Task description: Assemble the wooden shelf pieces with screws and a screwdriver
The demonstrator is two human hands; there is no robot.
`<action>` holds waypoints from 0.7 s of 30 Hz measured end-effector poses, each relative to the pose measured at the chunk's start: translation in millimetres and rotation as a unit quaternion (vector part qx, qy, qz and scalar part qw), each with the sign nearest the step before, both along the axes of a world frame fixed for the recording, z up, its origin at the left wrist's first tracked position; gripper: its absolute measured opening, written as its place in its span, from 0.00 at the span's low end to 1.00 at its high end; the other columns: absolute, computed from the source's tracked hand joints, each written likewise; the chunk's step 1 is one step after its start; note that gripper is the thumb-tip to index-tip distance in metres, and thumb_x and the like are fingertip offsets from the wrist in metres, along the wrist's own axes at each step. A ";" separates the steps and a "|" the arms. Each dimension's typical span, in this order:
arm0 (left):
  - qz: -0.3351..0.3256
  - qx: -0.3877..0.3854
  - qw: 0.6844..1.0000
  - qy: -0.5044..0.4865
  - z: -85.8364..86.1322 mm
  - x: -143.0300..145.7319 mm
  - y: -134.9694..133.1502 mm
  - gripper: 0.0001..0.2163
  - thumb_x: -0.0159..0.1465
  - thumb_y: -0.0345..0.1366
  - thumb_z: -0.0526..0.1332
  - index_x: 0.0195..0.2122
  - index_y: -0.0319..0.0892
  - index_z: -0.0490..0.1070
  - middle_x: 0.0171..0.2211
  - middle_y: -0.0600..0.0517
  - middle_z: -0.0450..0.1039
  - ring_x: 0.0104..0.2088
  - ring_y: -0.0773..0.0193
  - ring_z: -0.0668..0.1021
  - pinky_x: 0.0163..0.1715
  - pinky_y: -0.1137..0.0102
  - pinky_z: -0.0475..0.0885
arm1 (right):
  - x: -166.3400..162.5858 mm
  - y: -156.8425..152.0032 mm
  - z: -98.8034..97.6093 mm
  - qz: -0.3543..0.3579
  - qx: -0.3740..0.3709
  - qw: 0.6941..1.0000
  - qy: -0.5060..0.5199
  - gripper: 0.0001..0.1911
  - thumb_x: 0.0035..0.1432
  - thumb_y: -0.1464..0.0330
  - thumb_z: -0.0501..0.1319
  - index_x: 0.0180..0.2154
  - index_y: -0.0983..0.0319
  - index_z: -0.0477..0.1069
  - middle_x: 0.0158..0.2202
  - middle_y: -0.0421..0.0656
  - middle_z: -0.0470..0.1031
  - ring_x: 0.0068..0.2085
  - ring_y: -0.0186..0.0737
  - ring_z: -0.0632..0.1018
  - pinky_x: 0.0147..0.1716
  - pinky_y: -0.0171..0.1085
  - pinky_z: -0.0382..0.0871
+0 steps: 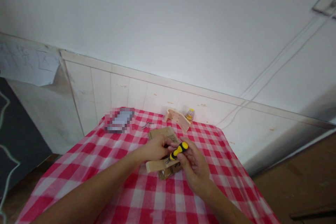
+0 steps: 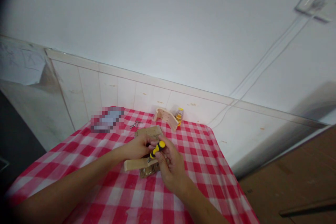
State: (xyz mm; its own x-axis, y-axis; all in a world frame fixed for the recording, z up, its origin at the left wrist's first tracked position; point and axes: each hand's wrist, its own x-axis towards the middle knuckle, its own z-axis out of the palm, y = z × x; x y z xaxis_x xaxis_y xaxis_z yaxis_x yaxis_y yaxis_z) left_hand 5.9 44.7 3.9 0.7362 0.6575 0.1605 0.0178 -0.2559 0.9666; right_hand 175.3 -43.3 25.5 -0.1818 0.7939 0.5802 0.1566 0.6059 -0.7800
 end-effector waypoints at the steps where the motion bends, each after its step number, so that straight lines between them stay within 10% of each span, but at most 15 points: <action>1: 0.004 0.005 1.000 0.003 0.3 -0.4 0.1 0.08 0.64 0.37 0.63 0.32 0.40 0.79 0.33 0.52 0.80 0.35 0.61 0.78 0.38 0.70 0.71 | 0.2 0.1 0.2 0.001 -0.001 1.000 -0.004 0.22 0.72 0.68 0.59 0.64 0.48 0.65 0.54 0.46 0.82 0.49 0.45 0.85 0.47 0.46 0.83; 21: 0.026 0.023 0.998 0.043 -1.8 -2.7 1.5 0.12 0.64 0.30 0.60 0.43 0.41 0.83 0.37 0.49 0.83 0.34 0.62 0.80 0.33 0.72 0.71 | 16.1 10.1 0.2 -0.123 0.038 0.991 0.027 0.20 0.68 0.66 0.64 0.60 0.50 0.70 0.47 0.45 0.84 0.45 0.44 0.86 0.44 0.43 0.82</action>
State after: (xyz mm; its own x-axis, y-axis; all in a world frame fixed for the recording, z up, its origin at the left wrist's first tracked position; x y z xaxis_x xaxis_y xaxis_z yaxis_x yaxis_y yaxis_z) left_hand 3.2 46.2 2.1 0.7133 0.6887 0.1297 0.1143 -0.2969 0.9480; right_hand 191.4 -33.2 25.7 0.0446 0.7638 0.6439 0.2670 0.6120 -0.7444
